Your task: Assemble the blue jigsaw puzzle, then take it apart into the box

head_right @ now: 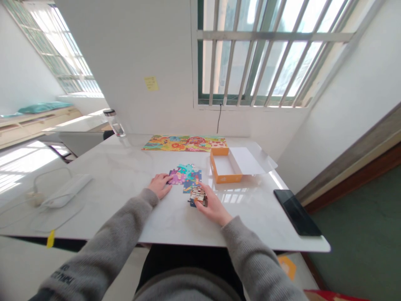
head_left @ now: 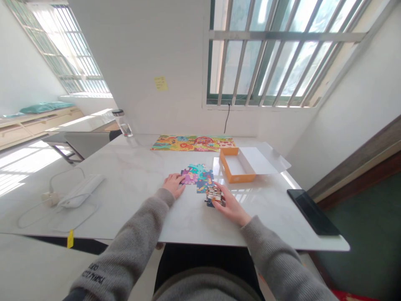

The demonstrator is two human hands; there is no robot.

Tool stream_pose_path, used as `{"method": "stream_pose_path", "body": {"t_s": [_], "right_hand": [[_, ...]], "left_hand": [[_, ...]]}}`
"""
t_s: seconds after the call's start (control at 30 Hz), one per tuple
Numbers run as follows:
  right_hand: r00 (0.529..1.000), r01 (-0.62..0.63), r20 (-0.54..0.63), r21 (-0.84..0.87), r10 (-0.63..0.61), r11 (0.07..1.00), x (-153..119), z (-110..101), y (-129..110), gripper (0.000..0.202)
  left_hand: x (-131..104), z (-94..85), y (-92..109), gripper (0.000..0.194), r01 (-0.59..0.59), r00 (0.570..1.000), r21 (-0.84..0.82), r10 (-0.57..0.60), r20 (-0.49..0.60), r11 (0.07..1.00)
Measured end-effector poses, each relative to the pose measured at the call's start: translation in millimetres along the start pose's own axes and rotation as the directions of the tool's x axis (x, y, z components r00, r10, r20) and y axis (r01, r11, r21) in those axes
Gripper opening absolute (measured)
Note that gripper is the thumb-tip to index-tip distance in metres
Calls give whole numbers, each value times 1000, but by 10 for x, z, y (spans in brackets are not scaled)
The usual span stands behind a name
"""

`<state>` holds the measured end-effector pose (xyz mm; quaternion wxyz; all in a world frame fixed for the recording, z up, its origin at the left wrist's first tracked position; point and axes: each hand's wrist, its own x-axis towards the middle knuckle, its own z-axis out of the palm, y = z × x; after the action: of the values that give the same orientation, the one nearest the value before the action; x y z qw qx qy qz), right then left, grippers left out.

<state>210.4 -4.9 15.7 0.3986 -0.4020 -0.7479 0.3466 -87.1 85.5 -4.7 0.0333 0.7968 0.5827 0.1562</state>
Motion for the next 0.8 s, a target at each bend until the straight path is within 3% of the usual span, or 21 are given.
{"method": "stream_pose_path", "body": {"t_s": [0.1, 0.23, 0.37, 0.47, 0.63, 0.8], "right_hand": [[999, -1, -35, -13, 1, 1000, 19, -17, 17, 64], [995, -12, -95, -45, 8, 999, 40, -28, 77, 64], [995, -18, -103, -43, 14, 999, 50, -30, 142, 66], [994, -36, -108, -21, 33, 999, 70, -39, 188, 64], [990, -75, -121, 1, 75, 997, 173, -69, 257, 64], [996, -40, -81, -32, 37, 999, 375, -92, 318, 65]], "left_hand": [[-103, -19, 112, 40, -68, 997, -9, 68, 34, 998], [-131, -35, 72, 37, -174, 983, -56, 176, 48, 983], [33, -69, -65, 34, -267, 960, -105, 274, 62, 958], [188, -123, -100, 34, -337, 928, -98, 348, 130, 936], [265, -168, 24, 29, -424, 892, 81, 400, 213, 902], [246, -120, 105, 22, -409, 907, 83, 395, 144, 909]]}}
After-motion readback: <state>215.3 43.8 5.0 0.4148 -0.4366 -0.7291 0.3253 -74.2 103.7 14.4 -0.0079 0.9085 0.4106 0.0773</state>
